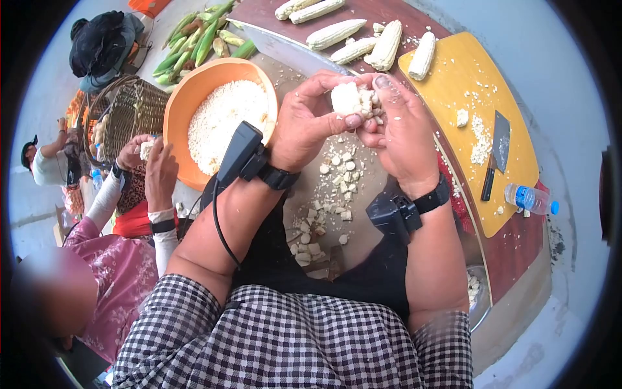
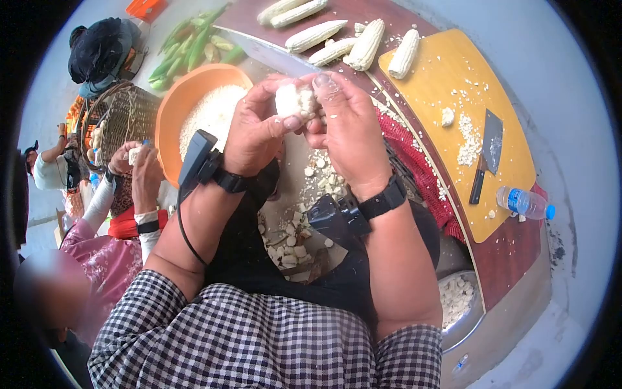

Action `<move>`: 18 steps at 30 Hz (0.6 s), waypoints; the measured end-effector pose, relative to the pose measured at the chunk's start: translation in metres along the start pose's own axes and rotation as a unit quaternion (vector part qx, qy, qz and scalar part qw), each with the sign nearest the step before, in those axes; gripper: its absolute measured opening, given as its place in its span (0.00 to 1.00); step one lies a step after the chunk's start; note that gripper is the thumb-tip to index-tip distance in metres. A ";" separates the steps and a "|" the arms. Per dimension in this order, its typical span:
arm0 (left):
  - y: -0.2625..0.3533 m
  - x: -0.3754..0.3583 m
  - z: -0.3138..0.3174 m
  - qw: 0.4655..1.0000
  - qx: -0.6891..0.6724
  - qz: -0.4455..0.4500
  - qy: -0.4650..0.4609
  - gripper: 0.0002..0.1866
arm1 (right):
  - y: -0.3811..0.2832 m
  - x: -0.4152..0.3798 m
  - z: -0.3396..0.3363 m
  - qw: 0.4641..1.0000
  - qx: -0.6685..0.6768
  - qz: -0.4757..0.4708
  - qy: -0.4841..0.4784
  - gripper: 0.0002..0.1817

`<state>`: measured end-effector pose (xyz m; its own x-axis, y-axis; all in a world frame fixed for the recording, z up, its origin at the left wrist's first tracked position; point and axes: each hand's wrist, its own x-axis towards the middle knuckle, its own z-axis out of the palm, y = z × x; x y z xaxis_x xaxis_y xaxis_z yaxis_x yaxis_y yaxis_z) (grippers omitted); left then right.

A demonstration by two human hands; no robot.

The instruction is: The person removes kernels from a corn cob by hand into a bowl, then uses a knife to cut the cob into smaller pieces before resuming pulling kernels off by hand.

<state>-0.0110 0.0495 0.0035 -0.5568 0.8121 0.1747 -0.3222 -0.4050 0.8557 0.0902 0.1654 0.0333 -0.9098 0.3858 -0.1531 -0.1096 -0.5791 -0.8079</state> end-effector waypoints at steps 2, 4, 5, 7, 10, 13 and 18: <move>0.000 0.002 -0.002 1.000 0.009 0.002 -0.001 0.23 | -0.004 0.001 -0.001 1.000 0.017 0.020 -0.008 0.14; 0.002 0.002 -0.003 1.000 -0.013 -0.014 0.006 0.23 | -0.005 0.003 -0.006 0.998 0.048 0.032 -0.026 0.14; 0.004 0.003 -0.004 0.999 -0.022 -0.028 0.008 0.23 | -0.005 0.004 -0.009 0.997 0.063 0.037 -0.035 0.14; 0.004 0.006 -0.007 0.997 -0.043 -0.058 0.010 0.23 | -0.007 0.008 -0.010 0.997 0.049 0.032 -0.054 0.14; 0.004 0.006 -0.008 0.995 -0.061 -0.072 0.014 0.23 | -0.007 0.008 -0.008 0.998 0.025 0.027 -0.058 0.15; 0.000 0.006 -0.013 0.988 -0.120 -0.093 0.001 0.23 | -0.005 0.008 -0.009 0.998 0.026 0.022 -0.061 0.15; 0.004 0.000 -0.004 0.983 -0.145 -0.106 0.035 0.22 | 0.000 0.003 -0.009 0.997 0.019 0.008 -0.069 0.17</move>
<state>-0.0155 0.0459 0.0045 -0.5006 0.8649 -0.0353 -0.6366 -0.3402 0.6921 0.0912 0.1722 0.0277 -0.9575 0.2758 -0.0842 -0.1074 -0.6118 -0.7837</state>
